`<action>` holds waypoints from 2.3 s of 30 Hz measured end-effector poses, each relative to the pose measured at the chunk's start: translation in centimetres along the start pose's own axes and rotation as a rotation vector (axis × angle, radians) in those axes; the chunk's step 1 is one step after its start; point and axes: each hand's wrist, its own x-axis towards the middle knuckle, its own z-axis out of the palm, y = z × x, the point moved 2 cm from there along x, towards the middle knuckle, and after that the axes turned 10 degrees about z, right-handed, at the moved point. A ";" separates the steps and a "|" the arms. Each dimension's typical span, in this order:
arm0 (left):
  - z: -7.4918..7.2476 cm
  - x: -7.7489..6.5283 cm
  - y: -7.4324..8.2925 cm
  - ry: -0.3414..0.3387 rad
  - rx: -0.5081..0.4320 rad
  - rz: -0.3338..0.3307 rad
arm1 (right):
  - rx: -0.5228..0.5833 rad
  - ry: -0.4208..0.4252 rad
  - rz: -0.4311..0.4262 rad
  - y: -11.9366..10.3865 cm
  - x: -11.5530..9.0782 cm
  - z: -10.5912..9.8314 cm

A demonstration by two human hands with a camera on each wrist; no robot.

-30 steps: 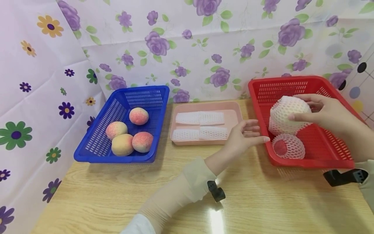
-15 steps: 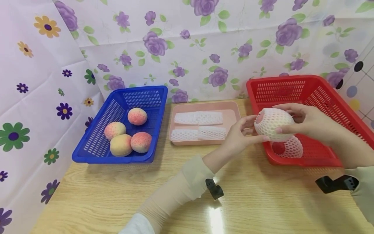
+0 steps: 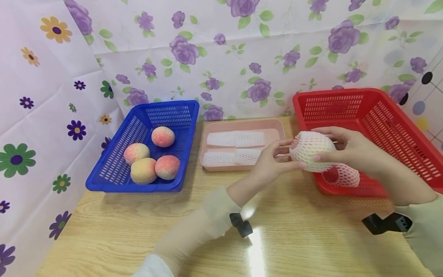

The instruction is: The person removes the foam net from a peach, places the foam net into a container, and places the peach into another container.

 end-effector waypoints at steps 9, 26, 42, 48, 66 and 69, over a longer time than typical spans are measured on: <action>-2.8 -2.3 -0.2 -0.031 -0.068 0.023 | 0.118 -0.095 -0.154 -1.7 -0.7 2.5; -7.2 -5.5 -1.1 -0.171 0.094 -0.074 | 0.208 -0.173 -0.245 -2.9 -1.1 8.1; -11.0 -7.9 -3.2 -0.269 0.180 -0.119 | 0.342 -0.232 -0.308 -2.4 0.2 13.2; -12.0 -8.3 -3.0 -0.326 0.257 -0.081 | 0.320 -0.229 -0.334 -3.1 0.8 14.5; -13.0 -8.4 -4.7 -0.312 0.291 0.064 | 0.263 -0.204 -0.312 -2.7 1.4 17.3; -13.0 -8.5 -4.8 -0.295 0.275 0.068 | 0.262 -0.192 -0.316 -2.6 1.5 17.6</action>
